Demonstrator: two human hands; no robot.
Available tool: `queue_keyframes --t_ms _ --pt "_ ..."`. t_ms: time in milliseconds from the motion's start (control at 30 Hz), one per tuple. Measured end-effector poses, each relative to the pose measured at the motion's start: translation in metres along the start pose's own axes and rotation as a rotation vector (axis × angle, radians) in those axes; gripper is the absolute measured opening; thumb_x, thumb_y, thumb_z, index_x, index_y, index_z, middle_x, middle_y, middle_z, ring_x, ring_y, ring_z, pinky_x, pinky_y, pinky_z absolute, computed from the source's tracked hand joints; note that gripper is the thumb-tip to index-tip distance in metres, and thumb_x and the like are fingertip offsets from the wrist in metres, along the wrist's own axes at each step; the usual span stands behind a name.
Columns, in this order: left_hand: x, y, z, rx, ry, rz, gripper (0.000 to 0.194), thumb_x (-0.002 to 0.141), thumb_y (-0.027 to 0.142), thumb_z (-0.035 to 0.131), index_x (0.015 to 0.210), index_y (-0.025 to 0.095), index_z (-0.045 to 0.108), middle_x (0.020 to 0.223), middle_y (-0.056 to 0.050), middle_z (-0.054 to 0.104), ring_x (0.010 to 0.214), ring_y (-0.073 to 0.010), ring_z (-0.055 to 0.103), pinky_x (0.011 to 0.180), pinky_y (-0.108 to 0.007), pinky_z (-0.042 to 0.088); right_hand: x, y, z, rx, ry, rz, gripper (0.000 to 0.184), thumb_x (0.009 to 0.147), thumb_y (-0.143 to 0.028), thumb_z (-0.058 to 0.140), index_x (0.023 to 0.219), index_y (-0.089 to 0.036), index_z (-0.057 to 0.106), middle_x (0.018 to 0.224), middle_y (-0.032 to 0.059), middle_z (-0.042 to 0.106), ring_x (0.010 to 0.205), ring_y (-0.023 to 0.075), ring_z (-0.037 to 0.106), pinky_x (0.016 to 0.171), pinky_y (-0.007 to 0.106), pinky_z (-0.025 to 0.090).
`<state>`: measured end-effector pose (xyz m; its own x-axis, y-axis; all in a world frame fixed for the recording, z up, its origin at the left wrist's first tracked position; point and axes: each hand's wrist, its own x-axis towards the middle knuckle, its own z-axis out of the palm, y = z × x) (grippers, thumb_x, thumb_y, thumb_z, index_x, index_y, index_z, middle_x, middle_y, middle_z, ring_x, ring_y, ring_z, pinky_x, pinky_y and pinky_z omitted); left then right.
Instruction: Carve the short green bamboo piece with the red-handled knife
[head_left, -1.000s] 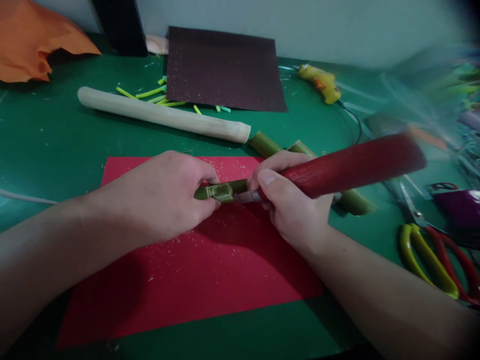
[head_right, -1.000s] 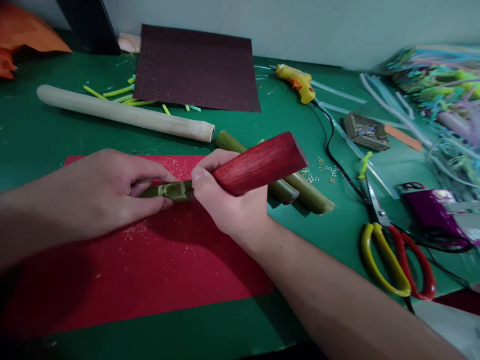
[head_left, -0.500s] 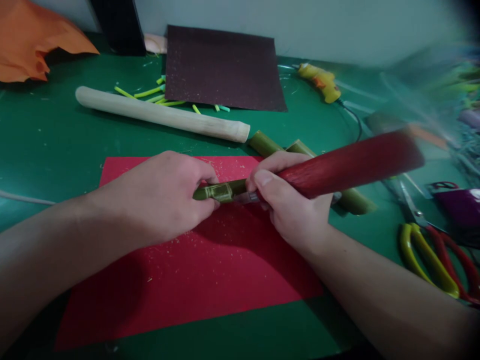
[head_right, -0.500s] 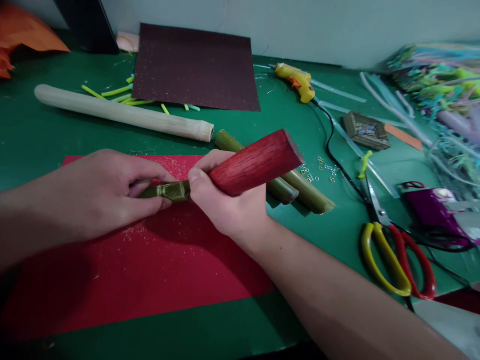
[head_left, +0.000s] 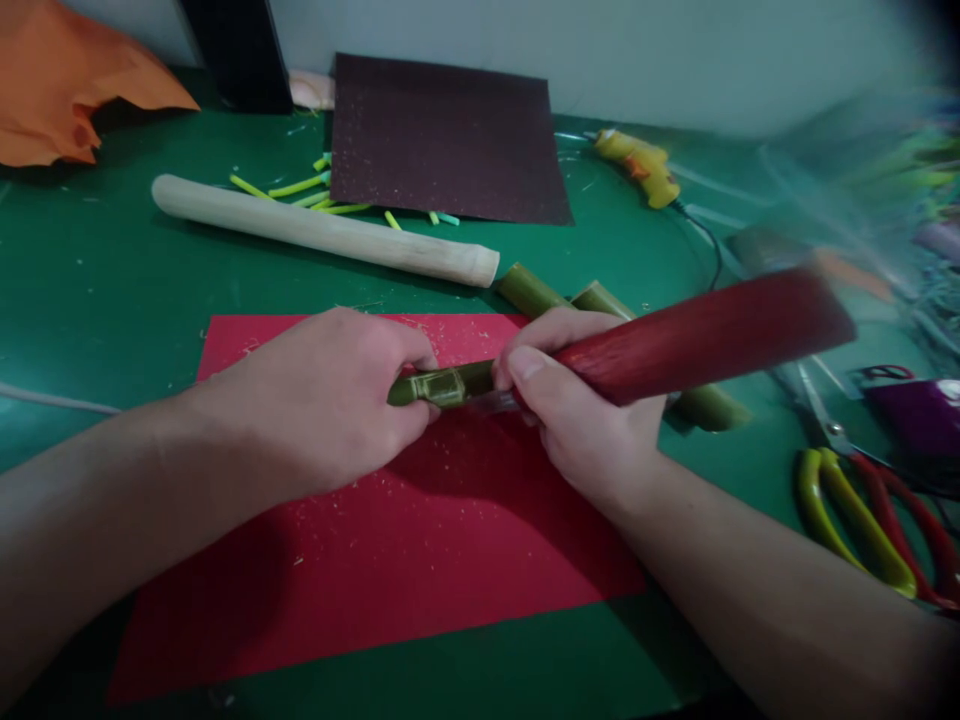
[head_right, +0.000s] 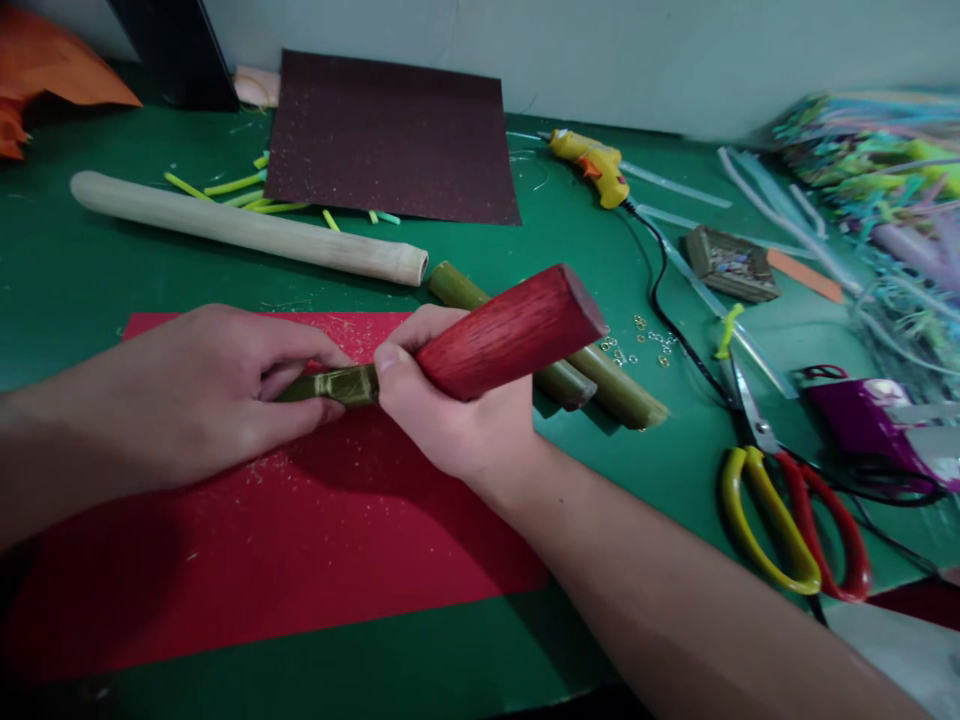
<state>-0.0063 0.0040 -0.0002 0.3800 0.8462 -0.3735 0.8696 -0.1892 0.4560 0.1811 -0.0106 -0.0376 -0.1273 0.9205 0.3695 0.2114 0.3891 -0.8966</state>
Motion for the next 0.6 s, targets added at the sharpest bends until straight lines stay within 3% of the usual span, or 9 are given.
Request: queue_keyframes --t_ms 300,600 --pt "0.0029 0.0008 0.0042 0.035 0.025 0.002 0.015 0.079 0.034 0.059 0.068 0.024 0.061 0.06 0.0 0.058 0.051 -0.0144 0.046 0.051 -0.031 0.028 -0.0028 0.004 0.0044 0.045 0.162 0.017 0.019 0.079 -0.017 0.065 0.062 -0.025 0.064 0.059 -0.0005 0.061 0.055 0.0143 0.06 0.045 0.029 0.047" --pt "-0.0023 -0.0026 0.0032 0.015 0.014 0.019 0.018 0.08 0.036 0.055 0.067 0.025 0.058 0.06 0.0 0.059 0.051 -0.0154 0.048 0.048 -0.031 0.029 0.0003 -0.002 0.0016 0.005 0.028 -0.006 0.023 0.076 -0.013 0.062 0.056 -0.025 0.062 0.05 -0.0025 0.055 0.052 0.0135 0.059 0.047 0.028 0.049"
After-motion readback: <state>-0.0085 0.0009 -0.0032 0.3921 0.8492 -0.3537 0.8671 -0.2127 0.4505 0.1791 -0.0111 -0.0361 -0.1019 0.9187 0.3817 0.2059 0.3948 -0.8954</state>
